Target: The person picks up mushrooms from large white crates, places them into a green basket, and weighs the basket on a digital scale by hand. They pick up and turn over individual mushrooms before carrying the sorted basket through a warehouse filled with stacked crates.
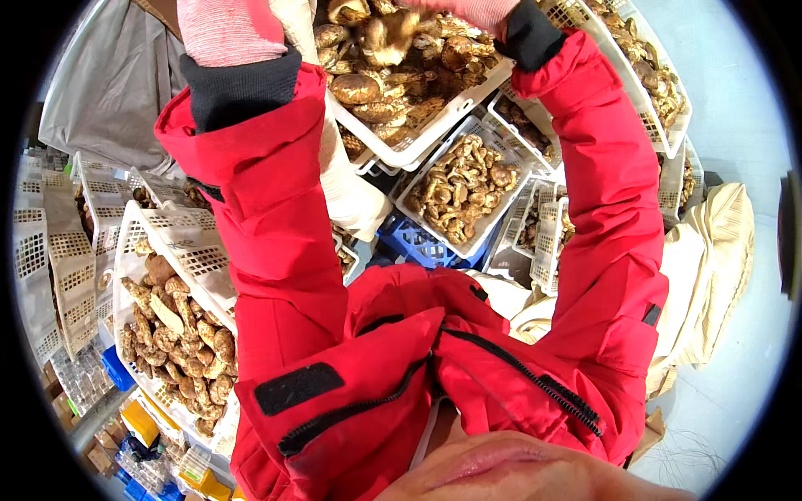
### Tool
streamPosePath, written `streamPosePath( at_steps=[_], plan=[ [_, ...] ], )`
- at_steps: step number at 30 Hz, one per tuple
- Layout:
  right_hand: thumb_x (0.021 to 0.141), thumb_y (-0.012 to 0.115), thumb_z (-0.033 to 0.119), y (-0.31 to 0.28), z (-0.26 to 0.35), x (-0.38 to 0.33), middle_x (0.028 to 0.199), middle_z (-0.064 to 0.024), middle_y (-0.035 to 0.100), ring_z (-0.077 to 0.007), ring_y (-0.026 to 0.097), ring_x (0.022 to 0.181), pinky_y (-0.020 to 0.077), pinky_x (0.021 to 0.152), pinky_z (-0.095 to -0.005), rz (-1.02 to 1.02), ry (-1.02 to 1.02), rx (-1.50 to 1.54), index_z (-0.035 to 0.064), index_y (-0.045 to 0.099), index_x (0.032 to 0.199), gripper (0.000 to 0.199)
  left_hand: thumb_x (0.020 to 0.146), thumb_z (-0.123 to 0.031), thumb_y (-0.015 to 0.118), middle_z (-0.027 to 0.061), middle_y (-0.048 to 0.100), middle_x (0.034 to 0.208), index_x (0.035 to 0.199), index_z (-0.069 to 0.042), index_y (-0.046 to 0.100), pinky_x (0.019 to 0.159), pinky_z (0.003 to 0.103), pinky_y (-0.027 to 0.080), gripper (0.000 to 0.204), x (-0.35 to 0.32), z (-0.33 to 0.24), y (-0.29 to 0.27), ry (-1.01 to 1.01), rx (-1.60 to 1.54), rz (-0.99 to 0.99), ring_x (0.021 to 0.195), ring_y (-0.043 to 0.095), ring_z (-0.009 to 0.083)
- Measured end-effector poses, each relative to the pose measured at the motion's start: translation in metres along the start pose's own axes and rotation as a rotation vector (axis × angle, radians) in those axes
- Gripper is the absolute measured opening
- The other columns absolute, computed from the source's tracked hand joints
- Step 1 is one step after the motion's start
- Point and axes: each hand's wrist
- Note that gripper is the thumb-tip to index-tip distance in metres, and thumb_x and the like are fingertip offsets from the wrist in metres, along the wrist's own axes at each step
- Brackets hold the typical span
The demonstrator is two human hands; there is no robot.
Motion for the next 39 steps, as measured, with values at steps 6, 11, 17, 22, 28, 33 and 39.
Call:
streamPosePath(
  at_steps=[6, 11, 17, 22, 28, 33, 39],
  plan=[
    [0.079, 0.057, 0.020, -0.015, 0.000, 0.043, 0.061, -0.0050, 0.056, -0.0138, 0.052, 0.054, 0.0417, 0.049, -0.0256, -0.265, 0.127, 0.454, 0.0006, 0.060, 0.072, 0.021, 0.087, -0.015, 0.047, 0.0058, 0.061, 0.083, 0.101, 0.004, 0.054, 0.063, 0.024, 0.047, 0.024, 0.010, 0.037, -0.034, -0.299, -0.662, 0.049, 0.072, 0.057, 0.0130],
    [0.076, 0.054, 0.021, -0.001, -0.027, 0.036, 0.082, -0.0133, 0.056, -0.0319, 0.053, 0.078, 0.0441, 0.068, -0.0356, -0.880, -0.390, -0.866, 0.0014, 0.055, 0.086, 0.022, 0.087, -0.015, 0.046, 0.0091, 0.062, 0.086, 0.099, 0.001, 0.055, 0.063, 0.027, 0.049, 0.022, 0.016, 0.060, -0.041, -0.466, -1.028, 0.059, 0.072, 0.059, 0.0177],
    [0.076, 0.055, 0.037, 0.059, -0.027, -0.022, 0.076, -0.0094, 0.061, -0.0262, 0.060, 0.073, 0.0482, 0.065, -0.0358, 0.298, -0.043, -1.300, 0.0092, 0.058, 0.096, 0.034, 0.087, -0.016, 0.046, 0.0082, 0.062, 0.085, 0.097, 0.002, 0.055, 0.064, 0.026, 0.050, 0.022, 0.016, 0.062, -0.030, -0.446, -1.017, -0.020, 0.073, 0.060, 0.0168],
    [0.073, 0.056, 0.035, 0.070, -0.054, -0.011, 0.073, -0.0094, 0.061, -0.0267, 0.060, 0.073, 0.0482, 0.064, -0.0362, 0.390, 0.012, -1.411, 0.0104, 0.059, 0.084, 0.027, 0.088, -0.017, 0.046, 0.0089, 0.062, 0.087, 0.099, 0.002, 0.054, 0.067, 0.026, 0.049, 0.024, 0.017, 0.077, -0.033, -0.400, -1.057, 0.051, 0.074, 0.060, 0.0171],
    [0.071, 0.058, 0.032, 0.057, -0.048, -0.010, 0.074, -0.0095, 0.061, -0.0269, 0.060, 0.073, 0.0474, 0.064, -0.0368, 0.340, -0.052, -1.250, 0.0119, 0.061, 0.085, 0.025, 0.089, -0.017, 0.044, 0.0094, 0.061, 0.091, 0.101, 0.002, 0.053, 0.071, 0.026, 0.049, 0.025, 0.014, 0.085, -0.025, -0.358, -1.034, -0.038, 0.077, 0.060, 0.0172],
    [0.072, 0.059, 0.042, 0.055, -0.041, -0.009, 0.086, -0.0103, 0.062, -0.0254, 0.060, 0.082, 0.0475, 0.071, -0.0355, 0.402, 0.102, -1.263, 0.0143, 0.059, 0.104, 0.042, 0.089, -0.016, 0.044, 0.0096, 0.061, 0.092, 0.101, 0.003, 0.053, 0.072, 0.027, 0.049, 0.024, 0.017, 0.096, -0.028, -0.375, -1.144, 0.057, 0.077, 0.060, 0.0165],
    [0.068, 0.065, 0.037, 0.045, -0.036, 0.001, 0.090, -0.0129, 0.062, -0.0278, 0.059, 0.084, 0.0474, 0.072, -0.0363, 0.481, 0.144, -1.085, 0.0097, 0.054, 0.111, 0.052, 0.089, -0.015, 0.043, 0.0071, 0.061, 0.083, 0.095, 0.003, 0.053, 0.064, 0.022, 0.048, 0.021, 0.012, 0.104, -0.026, -0.257, -0.905, -0.056, 0.070, 0.058, 0.0128]
  ],
)
Point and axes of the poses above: each hand's wrist, its own x-axis towards the middle knuckle, its own y-axis out of the palm, z = x × y
